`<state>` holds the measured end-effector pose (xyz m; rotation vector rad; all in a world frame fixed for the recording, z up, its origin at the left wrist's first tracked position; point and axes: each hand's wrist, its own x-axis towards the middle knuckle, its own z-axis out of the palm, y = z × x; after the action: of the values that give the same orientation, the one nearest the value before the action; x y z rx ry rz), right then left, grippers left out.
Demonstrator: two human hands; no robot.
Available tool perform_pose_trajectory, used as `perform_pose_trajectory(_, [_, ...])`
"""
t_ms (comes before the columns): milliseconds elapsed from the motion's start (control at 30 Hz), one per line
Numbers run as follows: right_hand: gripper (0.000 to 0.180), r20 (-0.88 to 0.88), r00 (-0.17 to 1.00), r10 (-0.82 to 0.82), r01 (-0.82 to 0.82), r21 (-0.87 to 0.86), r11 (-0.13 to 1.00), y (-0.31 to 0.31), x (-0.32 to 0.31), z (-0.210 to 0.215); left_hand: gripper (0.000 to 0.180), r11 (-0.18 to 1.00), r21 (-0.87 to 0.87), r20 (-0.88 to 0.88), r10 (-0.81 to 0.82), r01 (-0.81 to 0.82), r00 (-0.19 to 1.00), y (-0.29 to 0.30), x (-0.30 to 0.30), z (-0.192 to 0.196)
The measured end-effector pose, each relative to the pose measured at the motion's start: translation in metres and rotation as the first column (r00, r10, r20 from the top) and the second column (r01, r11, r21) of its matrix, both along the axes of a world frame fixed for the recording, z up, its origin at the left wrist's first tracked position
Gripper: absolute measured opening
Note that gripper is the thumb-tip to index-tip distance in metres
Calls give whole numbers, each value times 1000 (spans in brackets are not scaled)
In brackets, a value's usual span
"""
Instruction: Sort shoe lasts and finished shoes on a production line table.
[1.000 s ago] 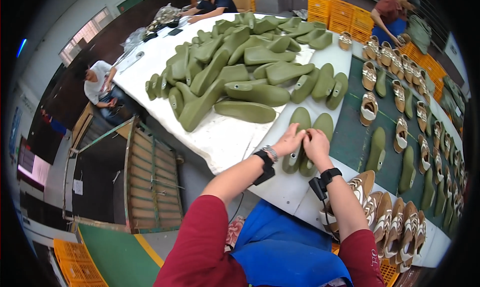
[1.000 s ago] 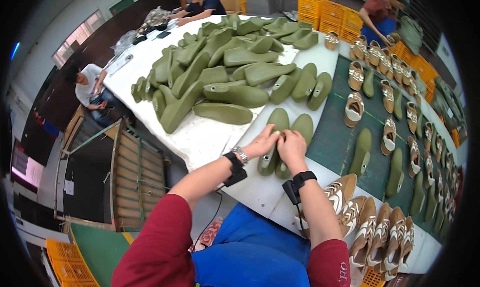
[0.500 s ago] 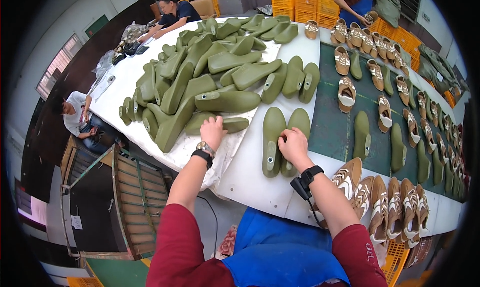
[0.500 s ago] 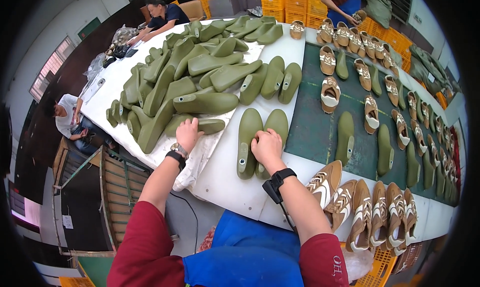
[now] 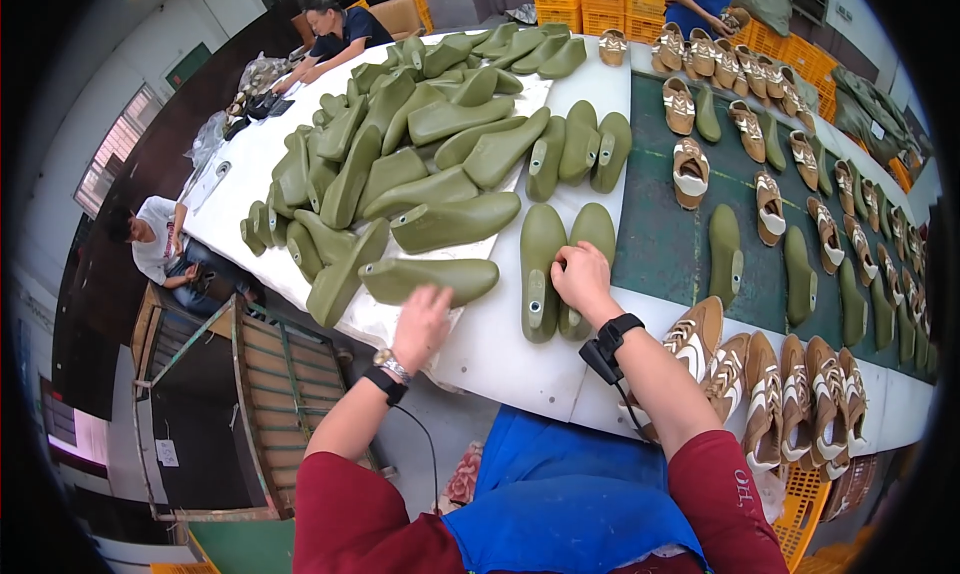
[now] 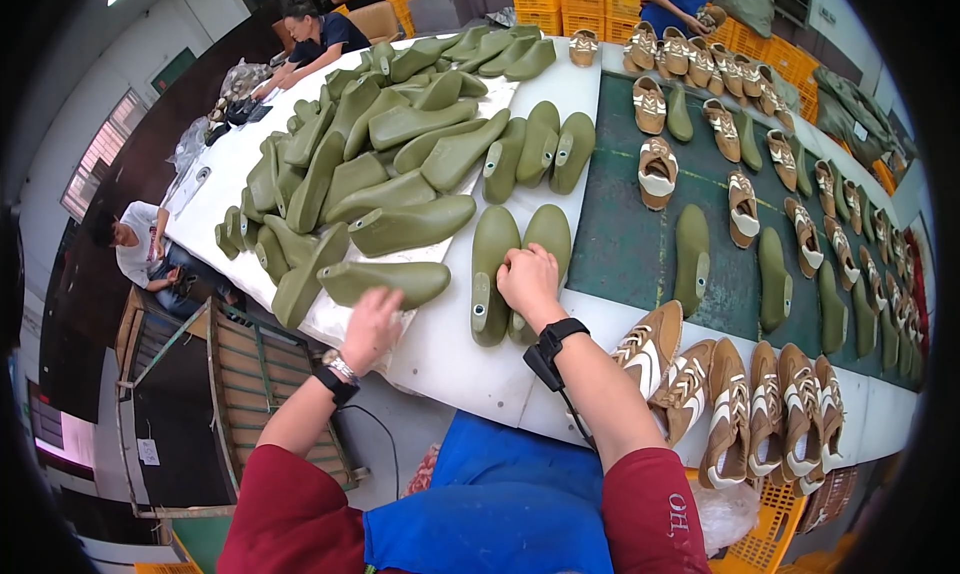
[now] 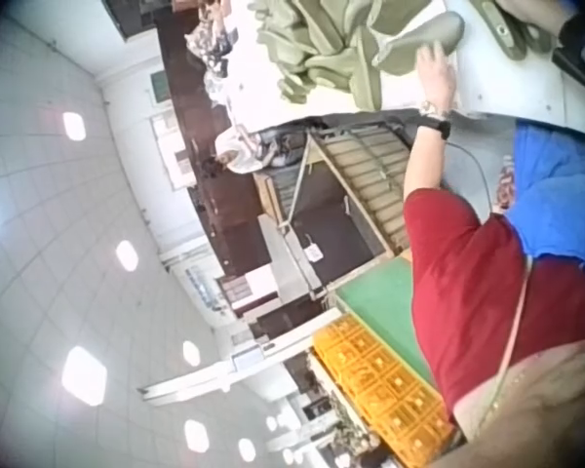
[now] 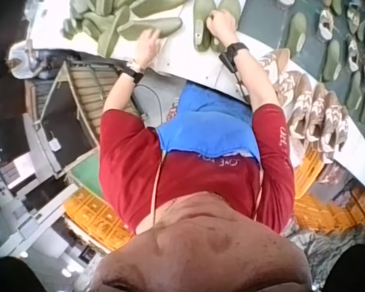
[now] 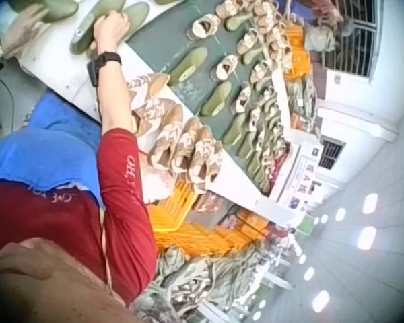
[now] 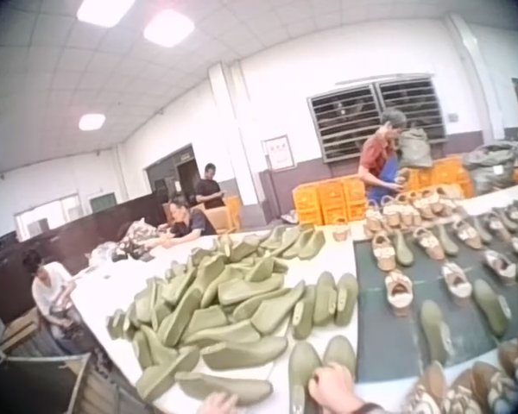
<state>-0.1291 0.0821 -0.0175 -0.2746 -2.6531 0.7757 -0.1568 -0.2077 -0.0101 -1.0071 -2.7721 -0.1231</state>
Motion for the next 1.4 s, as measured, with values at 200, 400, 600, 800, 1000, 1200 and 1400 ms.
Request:
perform_pose_trajectory(200, [14, 8, 1000, 21, -21, 29, 999, -4, 1, 3, 68, 952, 230, -92, 230, -204, 969, -76, -66, 14])
perform_pose_trajectory(400, [19, 42, 999, 2, -2, -2, 1000, 1, 0, 0, 46, 934, 156, 235, 281, -321, 931, -35, -53, 12])
perform_pose_trajectory(600, [22, 16, 1000, -4, 6, -75, 997, 3, -4, 1, 49, 795, 499, 604, -34, -344, 796, 24, -10, -2])
perform_pose_trajectory(800, [18, -22, 1000, 1, -2, -23, 1000, 0, -5, -4, 50, 828, 502, 83, 243, -252, 966, -58, -102, -5])
perform_pose_trajectory(1000, [20, 20, 1000, -23, 23, 19, 1000, -1, -2, -2, 74, 764, 185, 445, 496, -619, 745, -176, -142, -25])
perform_pose_trajectory(1200, [20, 44, 998, -45, 45, 11, 999, 4, 2, 0, 81, 814, -114, 188, 581, -570, 792, -146, -114, -3])
perform_pose_trajectory(1400, [17, -22, 1000, -16, 16, 1, 1000, 1, 2, -1, 79, 924, -265, -123, 251, -275, 960, -138, -69, 22])
